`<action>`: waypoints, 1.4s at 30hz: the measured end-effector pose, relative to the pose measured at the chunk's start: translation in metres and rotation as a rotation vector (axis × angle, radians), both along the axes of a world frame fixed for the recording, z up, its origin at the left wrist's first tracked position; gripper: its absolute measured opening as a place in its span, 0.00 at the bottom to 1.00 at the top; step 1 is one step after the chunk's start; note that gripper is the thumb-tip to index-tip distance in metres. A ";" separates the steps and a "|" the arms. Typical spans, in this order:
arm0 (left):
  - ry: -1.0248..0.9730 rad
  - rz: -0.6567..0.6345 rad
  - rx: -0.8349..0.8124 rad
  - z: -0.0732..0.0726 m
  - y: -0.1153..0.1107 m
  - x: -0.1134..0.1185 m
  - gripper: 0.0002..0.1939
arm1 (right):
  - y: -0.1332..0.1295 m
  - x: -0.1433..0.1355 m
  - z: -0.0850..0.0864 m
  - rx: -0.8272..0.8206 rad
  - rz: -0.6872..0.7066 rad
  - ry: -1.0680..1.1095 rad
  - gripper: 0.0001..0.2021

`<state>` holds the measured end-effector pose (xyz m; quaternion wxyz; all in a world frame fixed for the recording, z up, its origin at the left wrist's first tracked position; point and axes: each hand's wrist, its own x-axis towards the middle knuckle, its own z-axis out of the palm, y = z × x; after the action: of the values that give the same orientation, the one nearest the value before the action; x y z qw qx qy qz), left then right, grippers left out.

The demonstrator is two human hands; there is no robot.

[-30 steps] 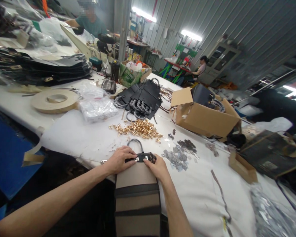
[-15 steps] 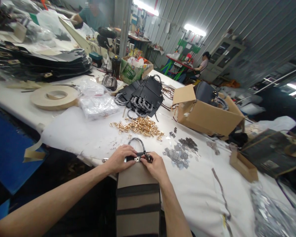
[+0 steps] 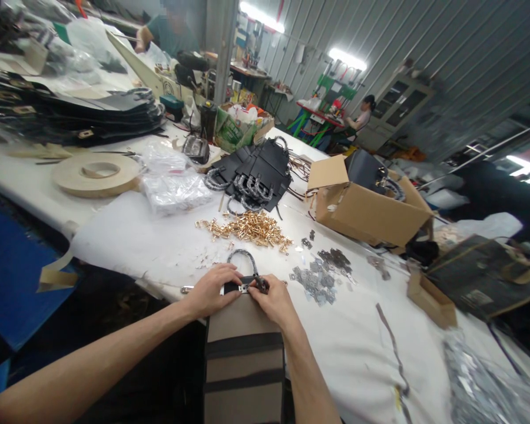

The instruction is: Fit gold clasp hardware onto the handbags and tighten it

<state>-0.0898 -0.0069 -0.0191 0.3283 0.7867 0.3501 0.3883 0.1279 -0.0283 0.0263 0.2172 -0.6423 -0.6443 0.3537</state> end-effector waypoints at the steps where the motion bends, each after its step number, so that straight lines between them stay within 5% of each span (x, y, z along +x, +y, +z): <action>1: -0.028 0.005 0.005 -0.003 -0.002 0.000 0.08 | -0.001 0.000 0.000 -0.006 -0.002 0.009 0.12; 6: -0.030 0.007 0.039 -0.012 -0.006 0.002 0.05 | -0.005 0.001 0.001 -0.015 -0.029 0.004 0.11; 14: 0.147 -0.002 0.305 0.000 -0.012 -0.002 0.08 | -0.004 0.001 0.002 -0.018 -0.003 -0.001 0.10; 24: 0.347 -0.008 0.227 0.013 -0.012 0.004 0.08 | -0.007 0.000 -0.008 0.071 -0.018 -0.064 0.06; 34: 0.162 0.012 0.118 0.000 -0.009 0.011 0.07 | -0.017 0.000 -0.017 0.129 -0.084 0.032 0.07; 39: 0.136 -0.004 0.157 0.001 -0.007 0.011 0.07 | -0.025 -0.002 0.000 0.186 -0.156 0.089 0.12; 42: 0.115 -0.008 0.156 0.003 -0.007 0.010 0.07 | -0.030 -0.008 0.018 0.364 -0.266 0.240 0.17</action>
<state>-0.0793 -0.0139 -0.0163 0.2466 0.8323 0.3340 0.3672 0.1197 -0.0588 0.0438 0.4487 -0.6252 -0.5768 0.2741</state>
